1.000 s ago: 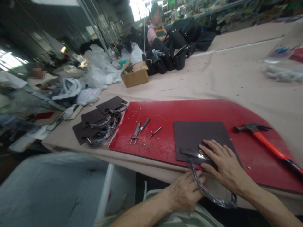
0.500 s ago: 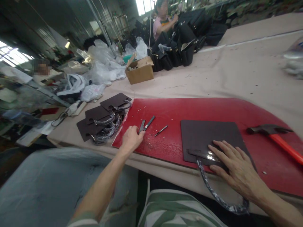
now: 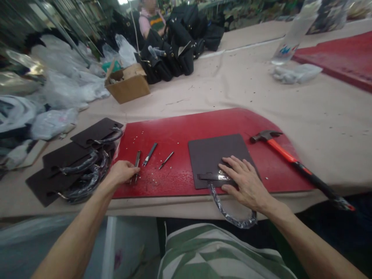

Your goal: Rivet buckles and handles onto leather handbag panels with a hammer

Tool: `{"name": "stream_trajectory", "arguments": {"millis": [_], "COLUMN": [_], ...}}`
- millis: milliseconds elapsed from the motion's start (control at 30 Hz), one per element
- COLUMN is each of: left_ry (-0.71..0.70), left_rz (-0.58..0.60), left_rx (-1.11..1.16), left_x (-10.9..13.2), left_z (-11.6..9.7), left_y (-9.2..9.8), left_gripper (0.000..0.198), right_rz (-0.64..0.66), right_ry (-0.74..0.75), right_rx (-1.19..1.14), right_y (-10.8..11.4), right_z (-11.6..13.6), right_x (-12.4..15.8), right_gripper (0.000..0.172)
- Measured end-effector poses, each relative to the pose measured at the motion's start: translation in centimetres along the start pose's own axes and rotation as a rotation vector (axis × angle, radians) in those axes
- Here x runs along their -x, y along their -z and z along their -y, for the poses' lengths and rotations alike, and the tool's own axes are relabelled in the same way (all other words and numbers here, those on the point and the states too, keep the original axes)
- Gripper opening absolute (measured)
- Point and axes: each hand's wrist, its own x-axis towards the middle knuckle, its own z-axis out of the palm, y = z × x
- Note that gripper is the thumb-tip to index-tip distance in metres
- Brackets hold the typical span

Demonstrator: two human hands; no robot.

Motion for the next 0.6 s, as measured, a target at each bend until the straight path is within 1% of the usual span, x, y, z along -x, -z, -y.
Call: {"name": "stream_trajectory", "arguments": {"millis": [67,133,200,267,367,433,533,600], "left_ry": [-0.009,-0.03,-0.062,-0.098,-0.175,-0.28,-0.458,-0.543], "left_rz": [0.013,0.026,0.04,0.067,0.101,0.104,0.149,0.188], "left_rx": [0.318,0.626,0.846,0.979,1.089,1.104,0.992,0.887], "left_x": [0.9,2.0,3.2,4.5,6.4,7.2,8.0,8.1], "left_z": [0.1,-0.3,-1.1,-2.4,-4.9,-6.4,-8.3,-8.9], "left_y": [0.3,0.1,-0.8,-2.6,-6.7,-9.6,-13.3,-14.9], "left_gripper": [0.029,0.034,0.041,0.045,0.047,0.042,0.032,0.028], "right_rz": [-0.009,-0.005,-0.001,-0.007,-0.003,0.019,0.044,0.058], "right_ry": [0.002,-0.001,-0.005,-0.002,0.006,0.007,0.006,0.008], "right_rx": [-0.012,-0.017,-0.019,-0.019,-0.012,-0.005,0.003,0.003], "right_y": [-0.1,-0.2,-0.1,-0.1,0.0,0.1,0.3,0.5], "right_z": [0.0,0.0,0.0,0.1,0.1,0.2,0.3,0.2], "right_x": [0.0,0.0,0.0,0.0,0.1,0.3,0.6,0.7], "right_gripper": [0.056,0.056,0.056,0.056,0.057,0.058,0.059,0.058]}}
